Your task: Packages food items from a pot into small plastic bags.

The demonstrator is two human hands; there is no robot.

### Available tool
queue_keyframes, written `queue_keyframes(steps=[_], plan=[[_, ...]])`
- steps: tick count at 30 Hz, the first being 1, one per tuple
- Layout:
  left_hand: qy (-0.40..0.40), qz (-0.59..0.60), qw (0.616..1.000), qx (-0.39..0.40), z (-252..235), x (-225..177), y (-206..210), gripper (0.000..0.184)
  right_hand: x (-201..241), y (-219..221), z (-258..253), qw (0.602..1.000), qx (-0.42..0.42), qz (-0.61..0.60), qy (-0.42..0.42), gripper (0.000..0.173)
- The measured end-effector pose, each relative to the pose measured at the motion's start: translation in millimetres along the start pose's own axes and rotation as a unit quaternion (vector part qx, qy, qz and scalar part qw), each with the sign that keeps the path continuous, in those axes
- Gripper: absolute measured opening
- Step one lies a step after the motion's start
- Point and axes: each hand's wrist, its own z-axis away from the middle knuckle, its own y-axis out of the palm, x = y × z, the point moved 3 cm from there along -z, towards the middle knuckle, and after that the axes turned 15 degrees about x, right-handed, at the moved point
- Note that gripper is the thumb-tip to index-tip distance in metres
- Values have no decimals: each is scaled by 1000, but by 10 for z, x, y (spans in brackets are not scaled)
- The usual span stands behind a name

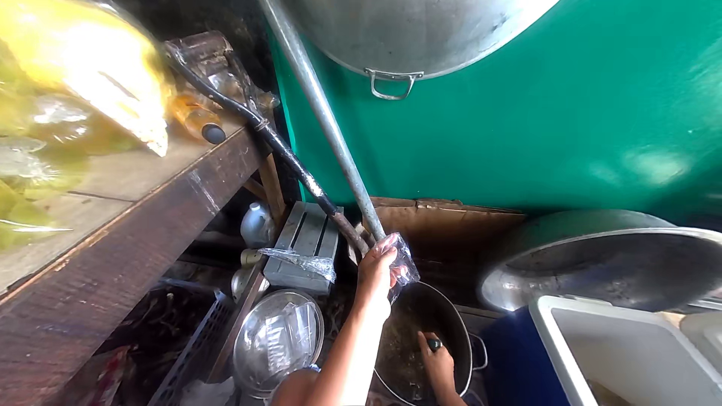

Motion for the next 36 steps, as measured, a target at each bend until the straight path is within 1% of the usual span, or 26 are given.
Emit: queue_keyframes(steps=[3,7,11,13,15,18,22,24,26,28,31,33,36], plan=[[5,-2,1000,0,6,-10,8,27,-141,48,18,999,-19,-46,0,32],[-2,-17,1000,7,-5,35,23,28,-138,201,135,999,-4,-29,-43,31],[-10,-27,999,18,-1,41,20,27,-151,220,238,995,-54,-69,-41,31],[-6,-29,999,13,1,18,15,26,-97,214,292,993,-80,-54,-70,31],[-3,-27,1000,9,4,7,12,27,2,238,350,990,-87,-15,-109,28],[-2,-27,1000,8,3,11,15,27,101,373,368,986,-64,30,-154,22],[3,-25,1000,12,-9,28,17,26,102,565,276,979,39,77,-182,23],[4,-26,1000,14,-11,24,12,27,112,582,233,977,60,89,-182,24],[3,-24,1000,16,-11,14,8,27,147,517,198,981,39,79,-174,25],[4,-23,1000,16,-9,4,10,27,143,401,147,988,3,41,-149,27],[5,-22,1000,19,-11,1,22,26,50,255,97,997,-35,-44,-51,32],[3,-23,1000,18,-11,8,34,26,-42,257,86,997,-39,-69,-14,32],[2,-26,1000,15,-11,27,36,26,-101,368,124,997,-12,-61,-38,32]])
